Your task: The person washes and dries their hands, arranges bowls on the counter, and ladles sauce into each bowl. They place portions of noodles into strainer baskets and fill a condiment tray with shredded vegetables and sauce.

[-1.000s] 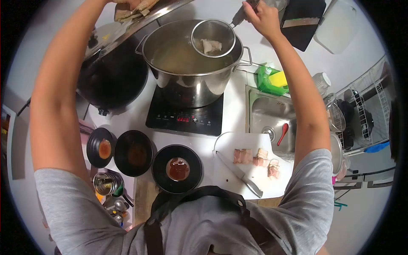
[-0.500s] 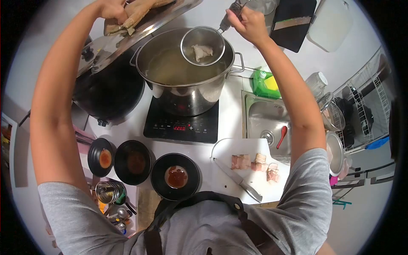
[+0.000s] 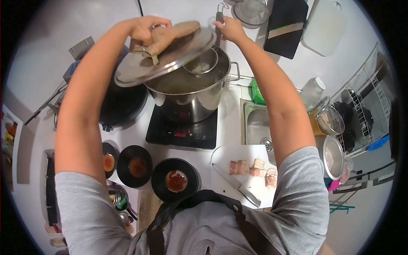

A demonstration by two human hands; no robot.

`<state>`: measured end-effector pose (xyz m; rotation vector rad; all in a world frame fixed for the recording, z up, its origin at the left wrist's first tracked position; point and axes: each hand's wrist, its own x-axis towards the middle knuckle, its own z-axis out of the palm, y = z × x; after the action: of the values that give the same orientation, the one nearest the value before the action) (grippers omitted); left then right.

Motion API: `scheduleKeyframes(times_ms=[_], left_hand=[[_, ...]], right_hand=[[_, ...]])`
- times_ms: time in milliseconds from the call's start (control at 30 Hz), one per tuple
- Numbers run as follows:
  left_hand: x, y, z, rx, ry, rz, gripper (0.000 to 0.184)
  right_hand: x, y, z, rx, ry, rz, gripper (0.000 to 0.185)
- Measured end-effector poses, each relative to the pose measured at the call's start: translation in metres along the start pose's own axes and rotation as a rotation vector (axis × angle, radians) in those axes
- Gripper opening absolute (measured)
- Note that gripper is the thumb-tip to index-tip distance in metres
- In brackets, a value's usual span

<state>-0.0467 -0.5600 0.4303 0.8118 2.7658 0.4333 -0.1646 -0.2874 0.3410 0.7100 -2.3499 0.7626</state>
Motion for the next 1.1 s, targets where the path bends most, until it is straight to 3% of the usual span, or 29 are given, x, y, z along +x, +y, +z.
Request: scheduleKeyframes(times_ms=[33, 100, 300, 433, 467, 533, 567, 600, 633, 700, 767, 800, 833, 867, 900, 933, 967, 1000, 1100], left_hand=[[0.003, 0.004, 0.007, 0.033, -0.006, -0.034, 0.068], [0.016, 0.0, 0.025, 0.022, -0.033, -0.02, 0.066], [0.042, 0.011, 0.059, 0.084, -0.032, -0.093, 0.062], [0.059, 0.002, 0.073, 0.246, 0.118, 0.034, 0.073], [0.073, -0.013, 0.08, 0.175, 0.13, -0.011, 0.076], [0.034, 0.044, 0.073, 0.214, 0.096, -0.242, 0.076], [0.034, 0.035, 0.079, 0.257, 0.178, -0.212, 0.074], [0.034, 0.026, 0.085, 0.301, 0.262, -0.185, 0.071], [0.045, 0.005, 0.093, 0.377, 0.321, -0.138, 0.072], [0.025, 0.02, 0.097, 0.312, 0.454, -0.269, 0.076], [0.049, -0.002, 0.11, 0.268, 0.667, -0.251, 0.059], [0.048, -0.005, 0.111, 0.244, 0.705, -0.162, 0.05], [0.046, -0.007, 0.111, 0.224, 0.738, -0.072, 0.042], [-0.01, 0.034, 0.11, 0.256, 0.823, -0.071, 0.036], [0.01, 0.026, 0.104, 0.033, 0.821, -0.106, 0.039], [-0.021, 0.04, 0.11, 0.263, 0.976, 0.077, 0.034], [-0.115, 0.087, 0.111, 0.248, 0.882, 0.097, 0.028], [-0.166, 0.111, 0.117, 0.258, 0.913, 0.104, 0.026], [-0.3, 0.153, 0.155, 0.23, 1.029, 0.125, 0.024]], right_hand=[[-0.003, -0.006, -0.011, -0.003, 0.009, -0.002, 0.049], [-0.014, -0.017, -0.03, 0.029, -0.194, 0.153, 0.054], [-0.057, -0.01, -0.1, 0.16, -0.065, 0.201, 0.047], [-0.093, 0.008, -0.151, 0.038, -0.014, 0.065, 0.037], [-0.105, 0.0, -0.17, 0.174, -0.106, 0.153, 0.033], [-0.128, -0.027, -0.196, 0.118, -0.093, 0.121, 0.03], [-0.138, -0.032, -0.211, 0.054, -0.107, 0.064, 0.03], [-0.146, -0.044, -0.231, 0.09, -0.199, 0.185, 0.03], [-0.16, -0.056, -0.243, 0.195, -0.122, 0.177, 0.029], [-0.181, -0.06, -0.277, 0.319, -0.101, 0.212, 0.026], [-0.207, -0.04, -0.305, 0.592, -0.127, 0.195, 0.029], [-0.222, -0.016, -0.309, 0.727, 0.025, 0.234, 0.035], [-0.227, 0.014, -0.294, 0.984, -0.032, 0.074, 0.036], [-0.232, 0.045, -0.28, 1.283, -0.137, -0.072, 0.037], [-0.237, 0.077, -0.266, 1.549, -0.286, -0.191, 0.039], [-0.239, 0.093, -0.225, 1.065, -0.462, 0.114, 0.037], [-0.231, 0.086, -0.192, 0.535, -0.59, 0.358, 0.037], [-0.22, 0.075, -0.173, 0.542, -0.645, 0.316, 0.037], [-0.267, -0.044, -0.155, 0.025, -0.232, 0.13, 0.029]])
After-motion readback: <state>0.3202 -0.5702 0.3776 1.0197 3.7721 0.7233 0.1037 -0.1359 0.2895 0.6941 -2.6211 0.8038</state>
